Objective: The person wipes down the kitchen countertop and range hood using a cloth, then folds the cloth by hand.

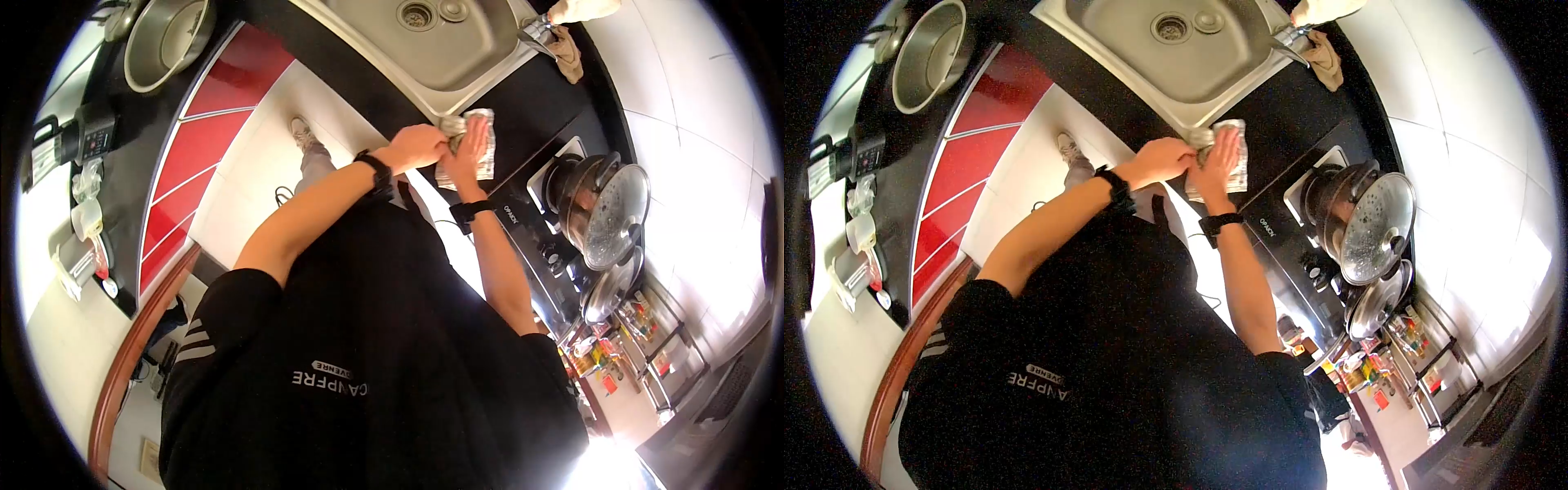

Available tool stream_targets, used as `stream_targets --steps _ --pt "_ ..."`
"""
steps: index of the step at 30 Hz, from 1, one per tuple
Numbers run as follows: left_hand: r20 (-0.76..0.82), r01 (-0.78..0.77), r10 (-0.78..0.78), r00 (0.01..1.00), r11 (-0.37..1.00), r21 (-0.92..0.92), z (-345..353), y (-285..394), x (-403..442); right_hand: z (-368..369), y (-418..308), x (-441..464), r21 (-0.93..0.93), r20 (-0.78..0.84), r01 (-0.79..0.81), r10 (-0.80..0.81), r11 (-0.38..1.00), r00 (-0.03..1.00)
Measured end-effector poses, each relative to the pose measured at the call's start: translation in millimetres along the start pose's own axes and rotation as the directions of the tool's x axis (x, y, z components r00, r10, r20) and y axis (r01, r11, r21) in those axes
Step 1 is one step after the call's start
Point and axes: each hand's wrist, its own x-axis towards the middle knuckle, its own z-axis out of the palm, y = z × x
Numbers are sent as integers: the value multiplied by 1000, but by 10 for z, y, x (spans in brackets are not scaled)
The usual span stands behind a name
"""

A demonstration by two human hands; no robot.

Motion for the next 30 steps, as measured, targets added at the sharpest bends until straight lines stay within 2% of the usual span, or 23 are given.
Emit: stream_targets --steps 2,3,6,7,9,11,12,14,16,20,22,24,25,28,29,30 --pt "-20 -5 3 1000 998 -67 -145 -136 -239 111 -207 -90 -48 -23 45 -46 998 999" --pt "-34 -4 1 999 995 -98 -230 -192 -335 110 -336 -129 -38 -4 1 -1 999 1000" --pt "152 63 -42 987 988 -140 -437 -424 -501 94 -773 -188 -100 62 -133 139 986 988" --pt "112 26 -6 994 984 -176 -481 -500 -572 117 -872 -199 -110 87 -152 162 982 983" --pt "68 51 -42 997 990 -135 -564 -580 -651 164 -1053 -186 -118 110 -191 204 974 973" --pt "87 78 -71 994 994 -78 -764 -654 -730 158 -1268 -160 -101 130 -267 279 958 951" --pt "71 26 -22 997 998 -49 -884 -685 -764 250 -1288 -160 -81 91 -289 296 954 951" --pt "12 82 -81 997 991 -110 -960 -807 -810 149 -1564 -87 -97 177 -415 426 904 887" --pt "-85 39 -53 995 987 -155 -1085 -873 -916 211 -1643 -77 -33 191 -430 428 902 883" --pt "-192 97 -117 974 989 -112 -1373 -956 -918 390 -1676 -62 -74 187 -300 309 951 933" --pt "-333 87 -122 935 989 -117 -1520 -1019 -904 447 -1685 -47 -72 144 -150 159 986 977" --pt "-478 94 -163 863 982 -165 -1674 -1037 -822 481 -1662 -19 153 184 -55 26 987 983" --pt "-430 111 -169 887 981 -158 -1777 -1082 -770 485 -1672 3 210 223 -5 -43 978 974" --pt "-528 154 -184 829 983 -101 -1930 -1038 -676 551 -1723 142 173 264 92 -136 981 955" --pt "-396 179 -164 903 984 1 -1852 -1240 -587 572 -1735 172 142 282 83 -121 986 952" --pt "-388 170 -116 914 980 106 -1793 -1274 -548 641 -1703 202 110 271 120 -146 987 951"
